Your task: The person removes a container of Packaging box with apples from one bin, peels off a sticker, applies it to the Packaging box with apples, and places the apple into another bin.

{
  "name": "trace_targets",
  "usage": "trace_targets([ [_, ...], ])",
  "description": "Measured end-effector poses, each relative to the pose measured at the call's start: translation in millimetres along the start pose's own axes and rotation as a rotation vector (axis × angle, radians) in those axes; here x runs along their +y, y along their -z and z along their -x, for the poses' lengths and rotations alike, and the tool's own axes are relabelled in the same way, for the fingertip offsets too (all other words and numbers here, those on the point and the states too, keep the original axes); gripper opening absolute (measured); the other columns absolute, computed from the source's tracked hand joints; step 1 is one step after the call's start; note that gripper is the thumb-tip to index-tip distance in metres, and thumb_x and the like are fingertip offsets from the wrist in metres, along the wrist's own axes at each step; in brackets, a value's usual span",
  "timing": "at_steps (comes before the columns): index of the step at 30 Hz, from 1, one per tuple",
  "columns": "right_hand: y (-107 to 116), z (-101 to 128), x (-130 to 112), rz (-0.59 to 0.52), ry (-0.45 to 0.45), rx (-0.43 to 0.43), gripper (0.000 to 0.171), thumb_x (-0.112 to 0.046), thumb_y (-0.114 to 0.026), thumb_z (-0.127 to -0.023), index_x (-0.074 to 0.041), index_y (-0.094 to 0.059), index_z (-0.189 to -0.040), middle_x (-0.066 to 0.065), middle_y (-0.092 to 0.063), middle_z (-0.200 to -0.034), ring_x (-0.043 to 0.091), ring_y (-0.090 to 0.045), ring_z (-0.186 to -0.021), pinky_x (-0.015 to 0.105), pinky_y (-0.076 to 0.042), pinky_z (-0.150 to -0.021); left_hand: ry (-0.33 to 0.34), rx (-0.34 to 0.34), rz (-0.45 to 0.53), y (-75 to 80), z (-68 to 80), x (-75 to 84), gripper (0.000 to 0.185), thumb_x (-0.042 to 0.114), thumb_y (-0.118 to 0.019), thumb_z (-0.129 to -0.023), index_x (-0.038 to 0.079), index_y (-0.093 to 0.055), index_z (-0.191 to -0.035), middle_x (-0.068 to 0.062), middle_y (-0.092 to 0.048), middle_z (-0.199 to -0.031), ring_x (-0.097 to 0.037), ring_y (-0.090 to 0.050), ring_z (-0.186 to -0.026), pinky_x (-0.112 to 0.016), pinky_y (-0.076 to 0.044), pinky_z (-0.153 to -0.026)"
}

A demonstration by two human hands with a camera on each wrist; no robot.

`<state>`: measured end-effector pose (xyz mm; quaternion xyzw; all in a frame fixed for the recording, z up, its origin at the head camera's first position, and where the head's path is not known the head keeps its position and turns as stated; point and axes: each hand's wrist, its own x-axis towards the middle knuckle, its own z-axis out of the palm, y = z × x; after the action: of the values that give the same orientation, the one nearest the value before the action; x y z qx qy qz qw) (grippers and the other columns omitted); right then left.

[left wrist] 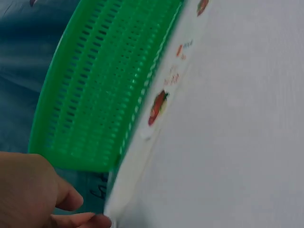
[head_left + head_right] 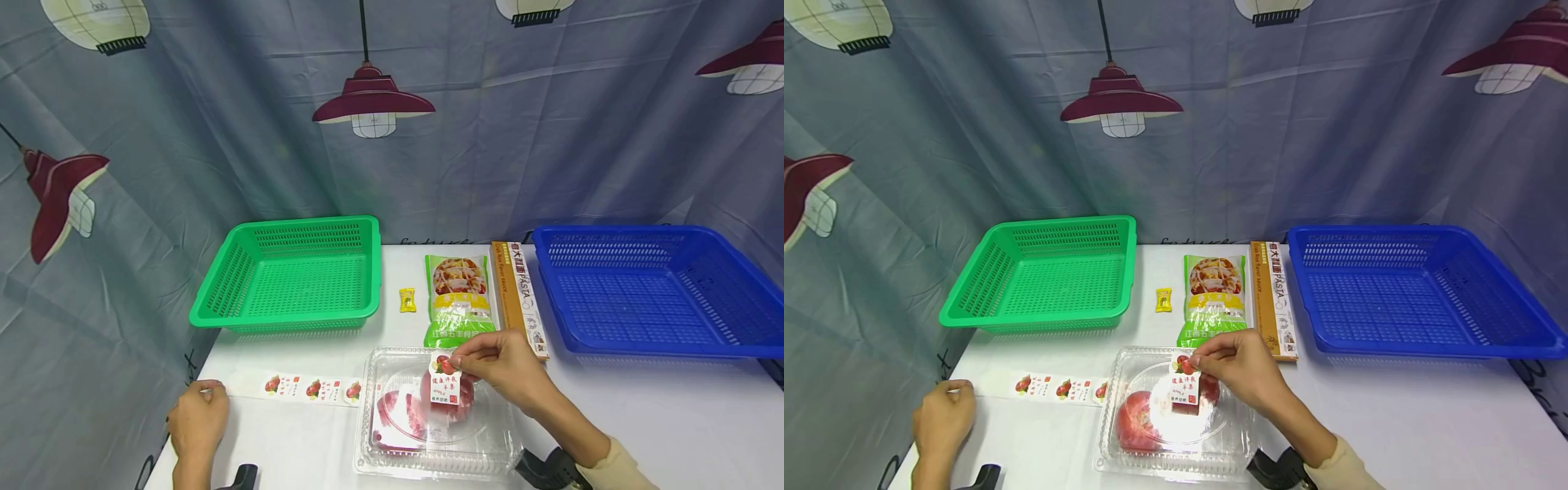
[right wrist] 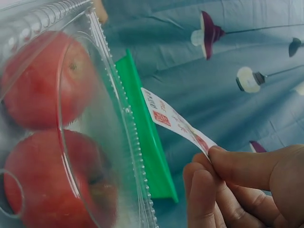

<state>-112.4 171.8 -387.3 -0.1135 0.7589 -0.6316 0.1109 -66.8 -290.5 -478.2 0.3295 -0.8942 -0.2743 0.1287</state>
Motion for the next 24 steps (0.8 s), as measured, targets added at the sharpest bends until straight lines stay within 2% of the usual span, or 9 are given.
trace_targets([
  [4, -1.7, -0.6, 0.9, 0.032, -0.005, -0.017, 0.014, -0.003, -0.077, -0.083, 0.007, -0.072, -0.091, 0.014, -0.072, -0.081, 0.025, -0.07, -0.066, 0.04, -0.057, -0.062, -0.033, 0.025, 0.001, 4.1, 9.6, 17.6, 0.029, 0.019, -0.05, -0.095, -0.001, -0.064, -0.109, -0.016, -0.066, -0.078, -0.035, -0.057, -0.064, -0.044, -0.037, -0.047],
  [6, -2.7, -0.8, 1.4, 0.043, -0.009, -0.014, 0.013, -0.003, -0.077, -0.083, 0.007, -0.072, -0.09, 0.013, -0.072, -0.08, 0.025, -0.07, -0.065, 0.039, -0.057, -0.06, -0.08, 0.032, 0.023, 4.8, 17.5, 30.4, 0.025, 0.018, -0.052, -0.094, 0.001, -0.067, -0.105, -0.011, -0.064, -0.074, -0.028, -0.055, -0.057, -0.038, -0.035, -0.043],
  [8, -3.9, -1.0, 1.9, 0.062, -0.008, -0.007, 0.013, -0.004, -0.078, -0.083, 0.006, -0.073, -0.089, 0.012, -0.072, -0.078, 0.025, -0.069, -0.064, 0.037, -0.057, -0.059, -0.133, 0.007, 0.061, 4.2, 26.5, 44.0, 0.021, 0.016, -0.055, -0.094, 0.001, -0.069, -0.1, -0.008, -0.063, -0.071, -0.023, -0.051, -0.052, -0.034, -0.034, -0.041],
  [11, -5.9, -1.6, 3.0, 0.083, -0.013, -0.01, 0.012, -0.006, -0.078, -0.082, 0.004, -0.073, -0.088, 0.01, -0.072, -0.076, 0.026, -0.068, -0.06, 0.036, -0.056, -0.055, -0.203, -0.063, 0.12, 1.6, 39.9, 62.3, 0.017, 0.014, -0.059, -0.093, 0.003, -0.071, -0.096, -0.004, -0.064, -0.068, -0.018, -0.049, -0.048, -0.03, -0.034, -0.041],
  [15, -8.2, -2.4, 5.6, 0.108, -0.02, -0.031, 0.011, -0.007, -0.078, -0.083, 0.003, -0.073, -0.087, 0.009, -0.071, -0.071, 0.03, -0.066, -0.057, 0.038, -0.054, -0.052, -0.273, -0.198, 0.198, -1.3, 54.5, 81.7, 0.014, 0.012, -0.06, -0.095, 0.004, -0.071, -0.095, -0.004, -0.065, -0.068, -0.016, -0.052, -0.047, -0.027, -0.037, -0.042],
  [20, -10.1, -3.2, 7.2, 0.177, -0.026, -0.025, 0.007, -0.008, -0.078, -0.083, -0.002, -0.074, -0.084, 0.005, -0.07, -0.069, 0.029, -0.066, -0.057, 0.039, -0.054, -0.051, -0.312, -0.361, 0.3, -4.8, 68.4, 99.3, 0.012, 0.009, -0.06, -0.096, 0.003, -0.071, -0.097, -0.006, -0.063, -0.07, -0.015, -0.056, -0.051, -0.027, -0.041, -0.044],
  [24, -10.8, -2.9, 7.1, 0.211, -0.029, -0.017, 0.005, -0.006, -0.078, -0.082, -0.002, -0.074, -0.083, 0.003, -0.069, -0.067, 0.026, -0.066, -0.056, 0.033, -0.052, -0.049, -0.338, -0.435, 0.365, -9.2, 76.5, 107.5, 0.01, 0.005, -0.061, -0.094, 0.003, -0.07, -0.095, -0.005, -0.062, -0.069, -0.015, -0.056, -0.051, -0.026, -0.043, -0.045],
])
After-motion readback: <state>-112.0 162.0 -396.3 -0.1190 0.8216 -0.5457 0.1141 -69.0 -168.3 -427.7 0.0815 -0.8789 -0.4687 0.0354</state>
